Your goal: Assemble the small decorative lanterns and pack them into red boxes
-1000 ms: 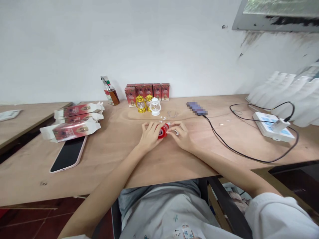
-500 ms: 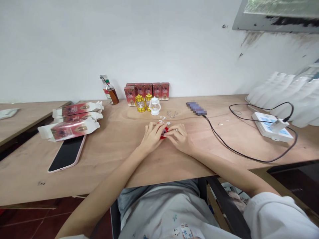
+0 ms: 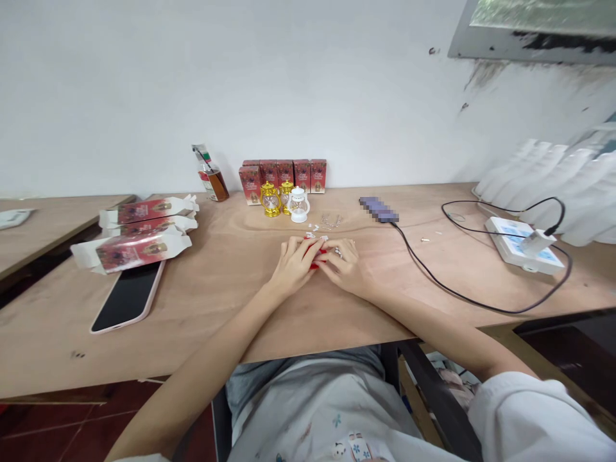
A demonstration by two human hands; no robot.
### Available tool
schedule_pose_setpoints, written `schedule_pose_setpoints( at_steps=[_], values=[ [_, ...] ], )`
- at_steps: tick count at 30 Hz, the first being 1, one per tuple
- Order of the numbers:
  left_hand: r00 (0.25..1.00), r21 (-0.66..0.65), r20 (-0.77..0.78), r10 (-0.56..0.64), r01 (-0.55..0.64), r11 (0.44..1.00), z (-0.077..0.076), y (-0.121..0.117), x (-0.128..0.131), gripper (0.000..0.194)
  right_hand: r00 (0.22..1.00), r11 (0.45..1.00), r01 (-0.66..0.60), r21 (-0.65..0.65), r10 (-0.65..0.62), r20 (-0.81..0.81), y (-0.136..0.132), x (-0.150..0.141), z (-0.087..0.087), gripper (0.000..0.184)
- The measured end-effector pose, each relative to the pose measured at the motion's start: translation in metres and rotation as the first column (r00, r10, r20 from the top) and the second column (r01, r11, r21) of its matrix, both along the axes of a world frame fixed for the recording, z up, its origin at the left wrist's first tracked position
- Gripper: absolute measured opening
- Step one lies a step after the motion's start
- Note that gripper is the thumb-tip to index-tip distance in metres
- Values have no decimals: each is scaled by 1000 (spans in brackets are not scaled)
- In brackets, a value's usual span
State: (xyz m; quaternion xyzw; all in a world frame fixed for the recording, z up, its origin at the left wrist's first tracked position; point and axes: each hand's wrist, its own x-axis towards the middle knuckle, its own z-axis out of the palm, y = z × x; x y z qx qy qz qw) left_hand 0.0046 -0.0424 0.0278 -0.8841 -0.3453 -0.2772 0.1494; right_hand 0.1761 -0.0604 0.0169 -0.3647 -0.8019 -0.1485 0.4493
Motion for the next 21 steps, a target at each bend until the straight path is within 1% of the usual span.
schedule_pose_setpoints(
  at_steps=[6,12,17,21],
  values=[
    [1000,-32,2,7,-7,999,0,0,0,47,1000,999,-18,35,19,-23,0,1,0,11],
    [999,3,41,-22,21,1000,-3,2,-1,52,999,1000,3,20,-2,-43,-1,1,2,12],
    [996,34,69,-54,51,998,-6,7,-5,60,998,997,-10,81,14,-55,0,0,2,13],
    [995,54,63,-78,75,996,-5,7,-6,63,999,998,-27,61,29,-43,1,1,2,13]
  ],
)
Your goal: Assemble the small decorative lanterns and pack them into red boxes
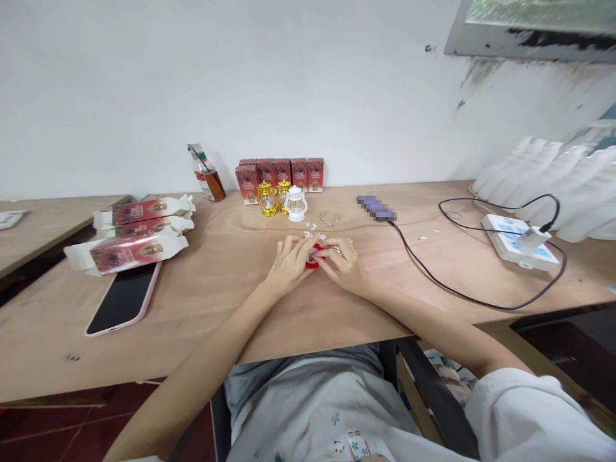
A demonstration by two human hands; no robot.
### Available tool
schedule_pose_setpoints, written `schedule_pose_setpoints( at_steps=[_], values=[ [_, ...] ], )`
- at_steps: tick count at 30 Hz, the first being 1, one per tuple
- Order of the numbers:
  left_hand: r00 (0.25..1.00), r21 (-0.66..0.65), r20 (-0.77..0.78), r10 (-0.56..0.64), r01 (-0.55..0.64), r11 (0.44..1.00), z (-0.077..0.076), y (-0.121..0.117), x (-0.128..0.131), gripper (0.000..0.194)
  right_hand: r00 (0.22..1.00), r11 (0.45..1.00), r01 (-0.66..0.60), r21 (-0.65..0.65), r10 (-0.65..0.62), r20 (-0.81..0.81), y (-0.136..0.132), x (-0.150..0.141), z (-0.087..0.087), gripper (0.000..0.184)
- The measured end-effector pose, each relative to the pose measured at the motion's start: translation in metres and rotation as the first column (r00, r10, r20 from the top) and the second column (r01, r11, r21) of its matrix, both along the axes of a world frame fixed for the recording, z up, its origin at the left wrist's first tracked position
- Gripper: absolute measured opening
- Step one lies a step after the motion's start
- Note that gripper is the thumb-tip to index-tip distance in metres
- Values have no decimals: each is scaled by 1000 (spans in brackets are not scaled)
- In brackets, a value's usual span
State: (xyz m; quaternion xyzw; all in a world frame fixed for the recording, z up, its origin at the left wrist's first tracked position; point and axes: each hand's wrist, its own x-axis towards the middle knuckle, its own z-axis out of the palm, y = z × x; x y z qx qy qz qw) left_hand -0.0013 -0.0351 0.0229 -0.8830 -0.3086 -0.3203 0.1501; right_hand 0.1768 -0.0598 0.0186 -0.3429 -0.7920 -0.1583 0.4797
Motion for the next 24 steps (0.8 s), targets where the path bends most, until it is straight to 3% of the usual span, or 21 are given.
schedule_pose_setpoints(
  at_steps=[9,13,17,19,21,24],
  values=[
    [1000,50,6,-30,30,998,1,-2,3,55,999,999,-26,-26,27,32,-1,1,0,13],
    [999,24,37,-9,8,1000,1,-2,2,59,998,998,-45,-36,43,-51,2,5,0,16],
    [996,-15,76,53,-52,999,1,0,0,69,988,985,76,-153,-95,-121,22,27,1,20],
    [990,-26,127,61,-58,998,1,3,-1,73,983,944,180,-276,-184,9,34,41,1,19],
    [973,-45,220,68,-59,997,1,5,-2,77,954,870,292,-398,-237,181,43,53,2,17],
    [932,-116,353,85,-46,992,1,9,-3,89,895,764,410,-498,-232,380,48,60,3,21]
  ],
)
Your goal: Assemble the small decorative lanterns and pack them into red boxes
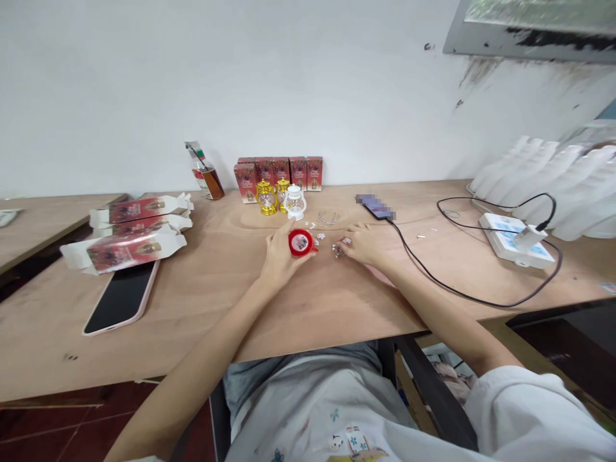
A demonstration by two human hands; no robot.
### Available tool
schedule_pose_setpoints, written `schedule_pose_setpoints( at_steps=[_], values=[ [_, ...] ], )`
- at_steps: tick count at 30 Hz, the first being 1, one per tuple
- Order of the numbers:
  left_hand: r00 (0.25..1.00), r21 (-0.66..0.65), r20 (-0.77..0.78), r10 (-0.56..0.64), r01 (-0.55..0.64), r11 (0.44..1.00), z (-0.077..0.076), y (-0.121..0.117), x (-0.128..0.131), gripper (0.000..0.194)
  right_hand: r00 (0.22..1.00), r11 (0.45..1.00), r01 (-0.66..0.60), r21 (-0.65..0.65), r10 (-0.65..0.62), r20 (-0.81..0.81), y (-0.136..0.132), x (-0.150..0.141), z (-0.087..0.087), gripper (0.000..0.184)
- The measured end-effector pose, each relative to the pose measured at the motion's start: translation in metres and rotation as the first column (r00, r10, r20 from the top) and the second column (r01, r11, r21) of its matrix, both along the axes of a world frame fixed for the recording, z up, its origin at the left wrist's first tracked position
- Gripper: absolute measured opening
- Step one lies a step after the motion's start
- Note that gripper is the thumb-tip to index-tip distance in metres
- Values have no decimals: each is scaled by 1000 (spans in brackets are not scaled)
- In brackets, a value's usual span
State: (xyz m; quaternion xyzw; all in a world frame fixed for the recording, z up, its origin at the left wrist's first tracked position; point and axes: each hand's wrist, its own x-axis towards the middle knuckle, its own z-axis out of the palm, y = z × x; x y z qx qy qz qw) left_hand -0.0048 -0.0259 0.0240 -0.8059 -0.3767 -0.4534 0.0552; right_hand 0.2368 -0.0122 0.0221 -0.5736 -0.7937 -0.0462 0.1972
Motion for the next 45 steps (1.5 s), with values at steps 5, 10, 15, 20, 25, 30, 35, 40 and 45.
schedule_pose_setpoints(
  at_steps=[5,10,15,20,25,30,35,40,45],
  values=[
    [998,-38,47,30,-28,999,2,2,-2,101,993,998,-17,-64,24,111,-6,-8,3,26],
    [998,11,-27,56,-56,998,5,-2,0,89,984,996,-36,-82,50,171,-8,-13,3,23],
    [981,-32,-195,4,-10,999,7,-7,1,68,965,997,-58,-46,67,253,-7,-16,-1,27],
    [963,-53,-262,-67,55,997,5,-7,1,64,928,994,-109,30,91,361,-8,-19,-4,29],
    [968,-20,-218,-126,124,992,3,-4,1,66,985,961,-157,229,136,104,-9,-19,-5,27],
    [970,-10,-159,-185,186,982,1,-4,2,65,941,867,-145,477,269,-204,-25,-28,-3,24],
    [950,-11,-199,-241,244,970,-1,-4,3,60,921,832,-242,499,358,-151,-38,-42,-1,20],
    [939,39,-213,-269,284,958,-2,-4,4,59,922,802,-279,527,377,-85,-37,-44,-3,21],
    [939,42,-223,-260,276,960,-1,-4,3,60,922,811,-308,497,384,-55,-36,-45,-5,22]
  ],
)
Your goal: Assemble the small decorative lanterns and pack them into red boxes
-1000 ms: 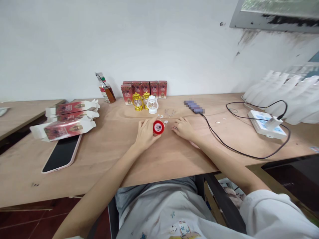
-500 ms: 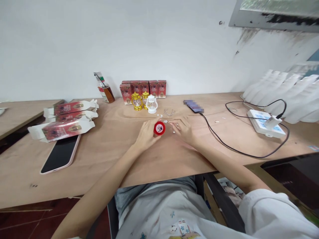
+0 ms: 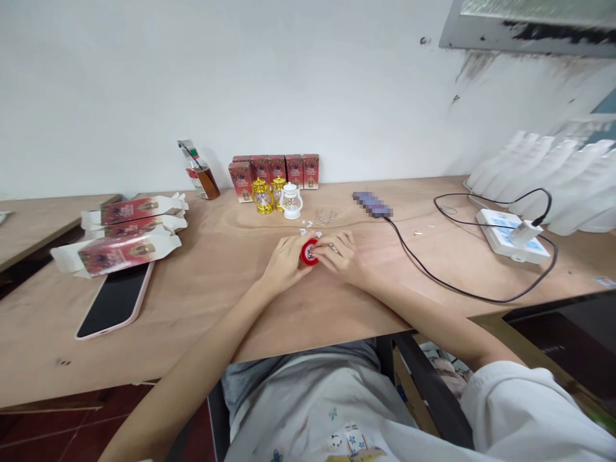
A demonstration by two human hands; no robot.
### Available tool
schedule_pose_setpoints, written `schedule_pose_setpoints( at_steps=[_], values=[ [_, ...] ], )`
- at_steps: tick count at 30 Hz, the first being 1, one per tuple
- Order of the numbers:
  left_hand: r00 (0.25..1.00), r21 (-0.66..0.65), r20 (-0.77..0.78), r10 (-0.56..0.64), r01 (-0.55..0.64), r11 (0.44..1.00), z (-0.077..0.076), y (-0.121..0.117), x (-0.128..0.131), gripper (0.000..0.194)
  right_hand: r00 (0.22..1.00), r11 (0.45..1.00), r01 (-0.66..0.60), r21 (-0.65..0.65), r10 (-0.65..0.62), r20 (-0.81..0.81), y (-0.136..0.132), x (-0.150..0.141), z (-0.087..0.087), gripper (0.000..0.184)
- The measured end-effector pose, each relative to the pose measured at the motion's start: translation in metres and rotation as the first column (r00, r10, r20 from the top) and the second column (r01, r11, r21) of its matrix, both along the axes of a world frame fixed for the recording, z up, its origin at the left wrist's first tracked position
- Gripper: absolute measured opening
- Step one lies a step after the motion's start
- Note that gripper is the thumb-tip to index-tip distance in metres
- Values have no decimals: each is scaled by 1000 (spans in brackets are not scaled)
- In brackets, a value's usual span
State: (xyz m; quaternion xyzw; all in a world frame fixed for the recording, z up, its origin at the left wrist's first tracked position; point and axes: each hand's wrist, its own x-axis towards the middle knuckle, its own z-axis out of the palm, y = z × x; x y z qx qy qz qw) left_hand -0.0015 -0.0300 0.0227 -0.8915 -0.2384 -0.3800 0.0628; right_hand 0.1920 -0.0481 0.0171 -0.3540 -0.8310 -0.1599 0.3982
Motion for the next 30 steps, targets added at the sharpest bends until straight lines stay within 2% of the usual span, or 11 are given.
schedule_pose_setpoints(
  at_steps=[5,7,9,12,16,19,22,27,30],
  values=[
    [1000,-40,-27,3,-4,999,1,-1,-1,57,999,999,-31,-9,31,-26,-4,-3,2,18],
    [999,-51,-32,6,-7,999,1,-1,-1,56,996,997,-31,-66,26,-83,-7,-4,4,15],
    [999,-40,-34,2,-3,999,1,0,-1,55,978,986,-67,-152,35,-205,-8,-7,4,11],
    [1000,15,-26,-13,13,1000,0,0,-1,53,894,948,-195,-252,66,-444,-8,-12,4,14],
    [1000,70,-16,-24,25,997,0,-1,-1,51,761,850,-361,-384,30,-648,-8,-18,3,29],
    [999,65,-45,-20,23,998,-1,-1,-1,50,712,777,-423,-466,-32,-701,-8,-20,1,34],
    [996,88,-90,-17,25,996,-1,0,0,48,669,727,-475,-496,-67,-740,-6,-21,-2,36],
    [996,111,-88,5,4,994,1,-1,2,48,637,704,-534,-467,-28,-770,2,-16,-4,41],
    [997,110,-14,80,-78,991,3,1,0,51,678,691,-526,-496,-11,-735,13,-5,-4,27]
  ],
)
